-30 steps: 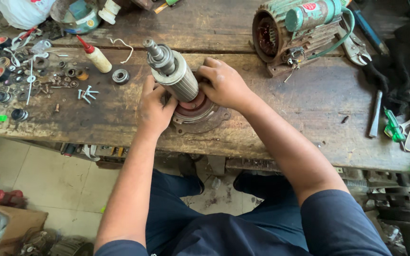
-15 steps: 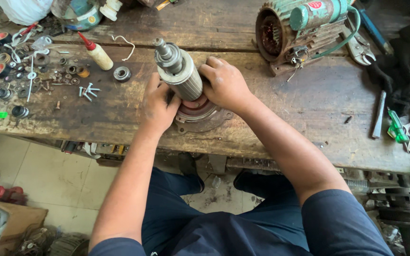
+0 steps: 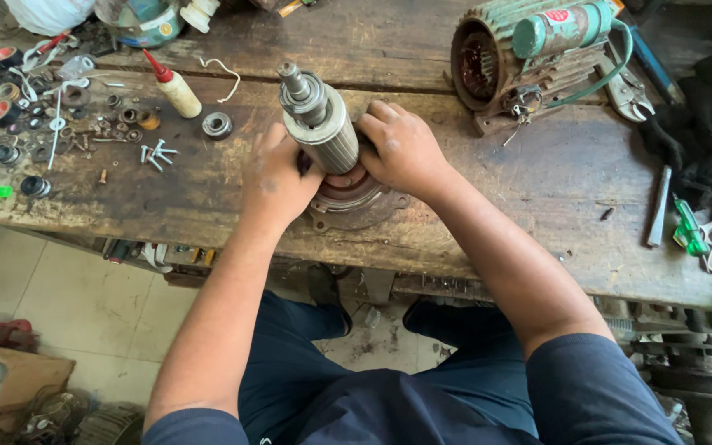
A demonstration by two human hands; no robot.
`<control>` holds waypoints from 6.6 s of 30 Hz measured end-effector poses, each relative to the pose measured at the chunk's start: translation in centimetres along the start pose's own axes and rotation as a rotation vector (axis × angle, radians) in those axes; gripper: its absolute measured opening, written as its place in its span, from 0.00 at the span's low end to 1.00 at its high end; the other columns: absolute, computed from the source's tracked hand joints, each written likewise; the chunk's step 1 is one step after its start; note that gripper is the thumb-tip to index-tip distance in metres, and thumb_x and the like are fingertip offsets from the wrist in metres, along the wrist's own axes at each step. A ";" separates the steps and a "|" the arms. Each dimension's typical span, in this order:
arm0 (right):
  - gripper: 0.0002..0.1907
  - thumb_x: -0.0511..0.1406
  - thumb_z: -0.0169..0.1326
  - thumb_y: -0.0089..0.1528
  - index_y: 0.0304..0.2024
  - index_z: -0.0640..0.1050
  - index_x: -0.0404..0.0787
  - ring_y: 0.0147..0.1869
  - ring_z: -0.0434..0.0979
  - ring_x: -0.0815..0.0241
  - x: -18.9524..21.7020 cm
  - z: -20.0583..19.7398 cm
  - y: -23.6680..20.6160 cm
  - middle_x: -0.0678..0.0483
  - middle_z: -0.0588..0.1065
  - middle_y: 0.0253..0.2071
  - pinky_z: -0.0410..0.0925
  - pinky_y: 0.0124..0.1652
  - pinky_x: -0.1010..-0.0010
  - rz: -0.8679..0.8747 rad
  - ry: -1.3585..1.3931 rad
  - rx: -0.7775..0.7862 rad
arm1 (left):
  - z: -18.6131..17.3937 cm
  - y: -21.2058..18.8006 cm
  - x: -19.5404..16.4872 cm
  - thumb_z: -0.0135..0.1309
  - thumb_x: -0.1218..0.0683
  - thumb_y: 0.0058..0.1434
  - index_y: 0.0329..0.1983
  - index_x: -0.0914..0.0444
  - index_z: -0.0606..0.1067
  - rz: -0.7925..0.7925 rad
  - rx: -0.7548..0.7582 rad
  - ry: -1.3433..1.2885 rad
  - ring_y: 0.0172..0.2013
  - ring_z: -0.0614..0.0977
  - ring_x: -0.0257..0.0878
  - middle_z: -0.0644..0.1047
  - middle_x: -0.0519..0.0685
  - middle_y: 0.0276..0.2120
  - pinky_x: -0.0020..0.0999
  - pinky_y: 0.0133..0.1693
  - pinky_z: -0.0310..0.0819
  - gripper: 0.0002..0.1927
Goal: The person aligns a motor armature shaft with a bearing end-bell housing on the workbench, presses the parts together by hand, and uses a wrench to tighten bolts around the housing. They then fit the armature assembly into the motor stator body and hand-tighten fasteners on the motor end.
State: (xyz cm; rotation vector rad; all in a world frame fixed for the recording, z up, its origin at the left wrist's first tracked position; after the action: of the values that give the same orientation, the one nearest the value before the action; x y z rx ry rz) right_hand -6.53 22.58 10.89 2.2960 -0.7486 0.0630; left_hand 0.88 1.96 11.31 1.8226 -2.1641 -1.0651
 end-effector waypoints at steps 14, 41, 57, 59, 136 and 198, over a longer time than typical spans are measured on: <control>0.10 0.35 0.58 0.58 0.41 0.78 0.39 0.47 0.74 0.42 0.3 -0.2 0.3 0.47 0.73 0.41 0.70 0.44 0.53 -0.034 -0.029 0.025 | 0.1 -0.5 -1.2 0.62 0.56 0.57 0.42 0.62 0.77 -0.148 -0.050 -0.219 0.45 0.79 0.57 0.77 0.54 0.42 0.52 0.45 0.74 0.11; 0.10 0.32 0.61 0.56 0.38 0.75 0.35 0.47 0.72 0.41 0.8 0.1 0.1 0.44 0.71 0.39 0.67 0.46 0.54 0.050 -0.006 0.038 | 1.6 -1.7 3.6 0.64 0.62 0.54 0.48 0.63 0.77 0.021 -0.033 -0.371 0.57 0.73 0.56 0.72 0.54 0.54 0.49 0.58 0.68 0.18; 0.12 0.33 0.65 0.56 0.43 0.84 0.45 0.49 0.71 0.49 11.3 2.7 -3.2 0.52 0.74 0.42 0.65 0.49 0.57 0.340 -0.214 -0.245 | 4.1 -3.3 7.6 0.62 0.47 0.64 0.70 0.60 0.68 0.087 0.083 -0.822 0.74 0.67 0.56 0.67 0.57 0.72 0.49 0.73 0.59 0.32; 0.10 0.34 0.65 0.57 0.41 0.84 0.45 0.49 0.71 0.49 11.9 3.2 -2.9 0.52 0.74 0.42 0.64 0.50 0.57 0.361 -0.254 -0.237 | 3.3 -3.6 7.9 0.65 0.41 0.59 0.73 0.60 0.64 0.110 0.109 -0.752 0.73 0.67 0.57 0.65 0.58 0.72 0.51 0.72 0.59 0.42; 0.07 0.34 0.65 0.56 0.35 0.79 0.41 0.46 0.70 0.48 12.2 5.3 -1.0 0.52 0.73 0.37 0.62 0.50 0.55 0.506 -0.285 -0.249 | 2.9 -3.0 8.4 0.76 0.30 0.35 0.74 0.64 0.54 0.105 0.140 -0.596 0.68 0.67 0.61 0.65 0.65 0.67 0.61 0.65 0.59 0.70; 0.07 0.37 0.62 0.58 0.40 0.83 0.45 0.49 0.71 0.47 11.9 3.8 -1.8 0.55 0.76 0.42 0.62 0.47 0.54 0.444 -0.345 -0.141 | 2.6 -3.5 7.8 0.78 0.39 0.34 0.73 0.63 0.56 0.146 0.079 -0.597 0.64 0.71 0.62 0.68 0.63 0.65 0.57 0.62 0.66 0.66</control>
State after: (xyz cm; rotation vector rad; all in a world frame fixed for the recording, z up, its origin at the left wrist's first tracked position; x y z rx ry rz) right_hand 3.68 15.24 9.90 1.9904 -1.3857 -0.1823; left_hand 0.27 -4.08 4.68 1.4672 -2.6321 -1.6719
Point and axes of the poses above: each hand's wrist, its own y-axis towards the middle knuckle, its own z-axis out of the palm, x = y × z, the point moved 1 cm from there along y, towards the middle knuckle
